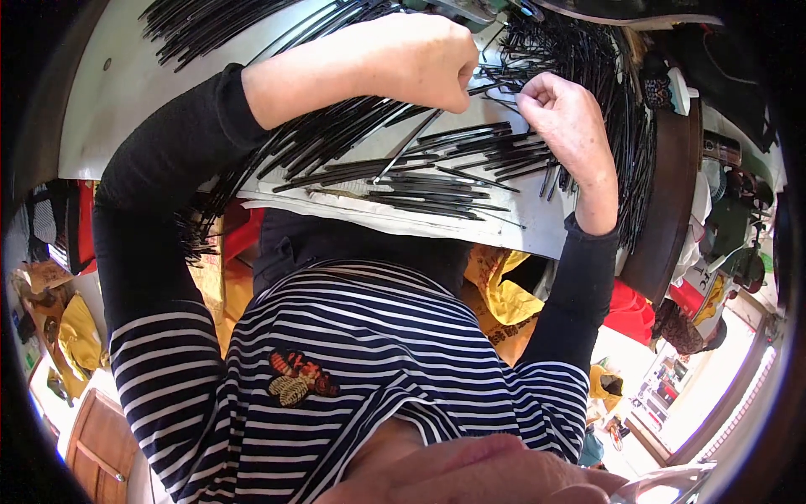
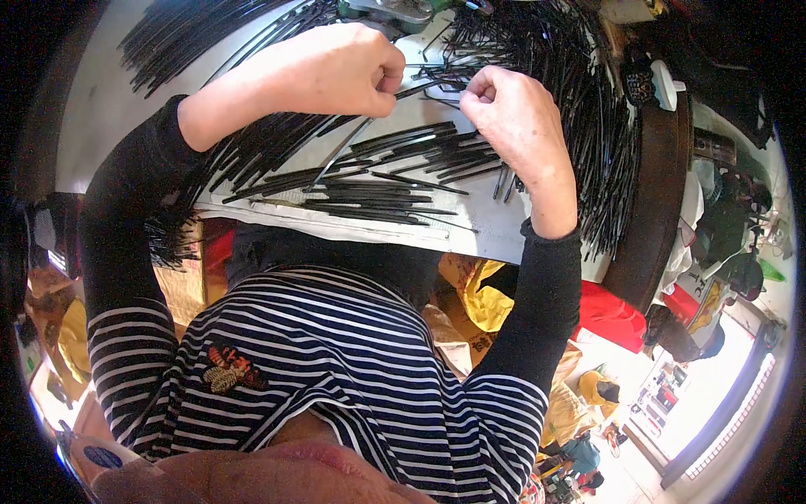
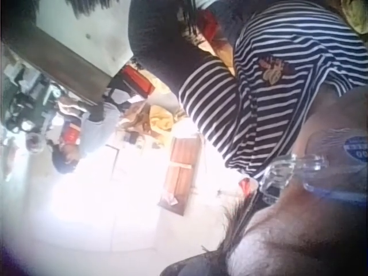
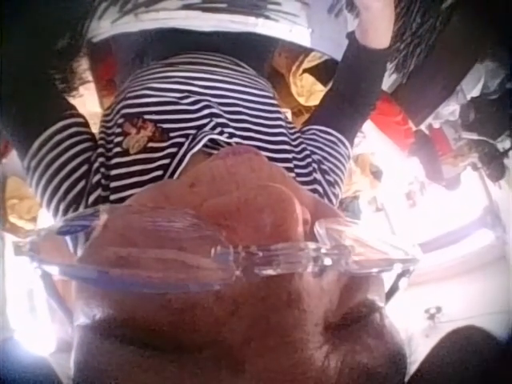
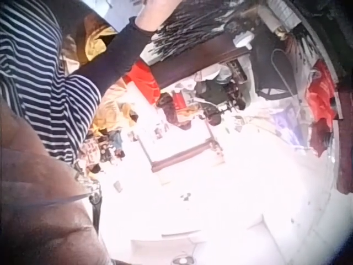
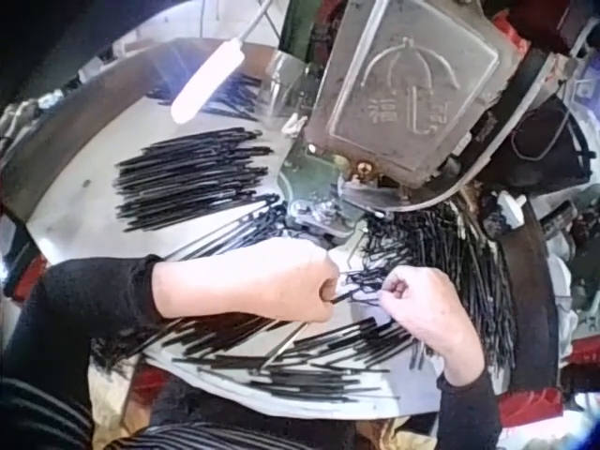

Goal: The person assembles umbrella ribs by picking up metal rods, joining them together using a machine, and placing the assembled pieces onto a stack.

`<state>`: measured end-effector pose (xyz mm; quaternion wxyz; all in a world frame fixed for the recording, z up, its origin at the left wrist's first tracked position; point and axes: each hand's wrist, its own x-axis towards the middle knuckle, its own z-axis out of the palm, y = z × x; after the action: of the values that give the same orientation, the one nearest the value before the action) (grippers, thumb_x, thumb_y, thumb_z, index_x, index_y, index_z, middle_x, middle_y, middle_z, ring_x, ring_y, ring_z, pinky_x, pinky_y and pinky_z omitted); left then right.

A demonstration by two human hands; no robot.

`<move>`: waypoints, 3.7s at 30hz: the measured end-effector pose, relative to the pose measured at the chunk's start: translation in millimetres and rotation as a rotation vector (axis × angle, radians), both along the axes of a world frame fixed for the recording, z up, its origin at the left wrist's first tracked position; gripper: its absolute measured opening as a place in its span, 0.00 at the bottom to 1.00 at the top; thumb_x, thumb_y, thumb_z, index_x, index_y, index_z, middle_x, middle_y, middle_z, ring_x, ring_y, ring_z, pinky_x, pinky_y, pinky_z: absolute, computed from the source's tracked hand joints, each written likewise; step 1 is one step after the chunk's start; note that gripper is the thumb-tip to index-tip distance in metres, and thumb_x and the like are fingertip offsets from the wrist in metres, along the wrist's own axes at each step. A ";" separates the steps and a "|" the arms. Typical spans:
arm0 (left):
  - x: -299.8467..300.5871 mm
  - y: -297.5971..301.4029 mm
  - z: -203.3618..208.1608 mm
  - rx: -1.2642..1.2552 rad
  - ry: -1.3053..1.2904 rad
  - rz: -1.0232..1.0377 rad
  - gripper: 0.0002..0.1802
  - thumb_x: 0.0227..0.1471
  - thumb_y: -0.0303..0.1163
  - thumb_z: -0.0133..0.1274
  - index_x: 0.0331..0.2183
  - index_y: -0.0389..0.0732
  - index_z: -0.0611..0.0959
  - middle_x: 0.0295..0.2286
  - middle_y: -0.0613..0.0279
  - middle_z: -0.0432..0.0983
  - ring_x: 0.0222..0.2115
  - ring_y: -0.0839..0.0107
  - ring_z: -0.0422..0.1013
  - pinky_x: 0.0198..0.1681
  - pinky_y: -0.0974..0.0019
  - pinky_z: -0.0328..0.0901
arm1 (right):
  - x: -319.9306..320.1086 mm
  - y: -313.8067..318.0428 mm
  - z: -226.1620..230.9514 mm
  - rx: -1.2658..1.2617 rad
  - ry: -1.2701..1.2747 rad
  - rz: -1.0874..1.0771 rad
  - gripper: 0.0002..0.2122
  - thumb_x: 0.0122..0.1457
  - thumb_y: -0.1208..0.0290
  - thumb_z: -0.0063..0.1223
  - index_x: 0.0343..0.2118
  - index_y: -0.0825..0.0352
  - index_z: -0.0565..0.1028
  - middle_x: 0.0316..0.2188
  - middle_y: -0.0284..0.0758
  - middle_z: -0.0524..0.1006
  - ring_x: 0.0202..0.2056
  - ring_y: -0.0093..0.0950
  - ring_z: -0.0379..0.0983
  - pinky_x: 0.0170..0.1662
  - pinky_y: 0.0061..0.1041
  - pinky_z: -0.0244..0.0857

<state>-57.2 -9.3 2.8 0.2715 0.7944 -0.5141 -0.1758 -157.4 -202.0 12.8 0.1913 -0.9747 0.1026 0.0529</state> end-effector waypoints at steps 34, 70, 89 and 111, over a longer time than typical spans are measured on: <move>20.0 6.8 -13.5 -0.185 0.120 0.008 0.10 0.43 0.32 0.51 0.28 0.37 0.80 0.15 0.65 0.71 0.14 0.75 0.66 0.19 0.73 0.61 | 26.4 11.0 -16.3 1.157 -0.109 -0.161 0.09 0.51 0.69 0.53 0.32 0.69 0.73 0.22 0.31 0.74 0.18 0.16 0.68 0.21 0.13 0.62; 11.9 7.0 8.0 -0.047 0.037 0.094 0.09 0.38 0.31 0.52 0.22 0.34 0.79 0.14 0.59 0.71 0.14 0.73 0.68 0.21 0.72 0.63 | 23.9 10.9 -20.9 0.994 -0.117 -0.120 0.10 0.53 0.69 0.51 0.35 0.69 0.73 0.23 0.30 0.74 0.19 0.13 0.67 0.22 0.10 0.60; 40.7 22.7 -13.1 -0.150 0.588 0.075 0.17 0.47 0.36 0.49 0.35 0.31 0.77 0.22 0.64 0.75 0.17 0.81 0.69 0.16 0.81 0.60 | 24.7 23.5 -16.4 1.034 -0.113 -0.122 0.09 0.54 0.70 0.52 0.35 0.69 0.73 0.21 0.30 0.74 0.19 0.13 0.66 0.23 0.10 0.60; 47.4 27.2 -10.2 -0.265 0.707 0.187 0.16 0.49 0.39 0.50 0.32 0.34 0.78 0.21 0.64 0.75 0.18 0.81 0.69 0.16 0.80 0.60 | 21.3 34.5 -6.5 0.991 -0.043 -0.074 0.12 0.58 0.70 0.43 0.41 0.72 0.71 0.19 0.30 0.71 0.16 0.16 0.66 0.20 0.12 0.59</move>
<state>-9.9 17.9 -7.4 0.5470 0.6863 -0.3327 -0.3452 -136.1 -167.5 6.3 0.6355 -0.7631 0.0958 0.0683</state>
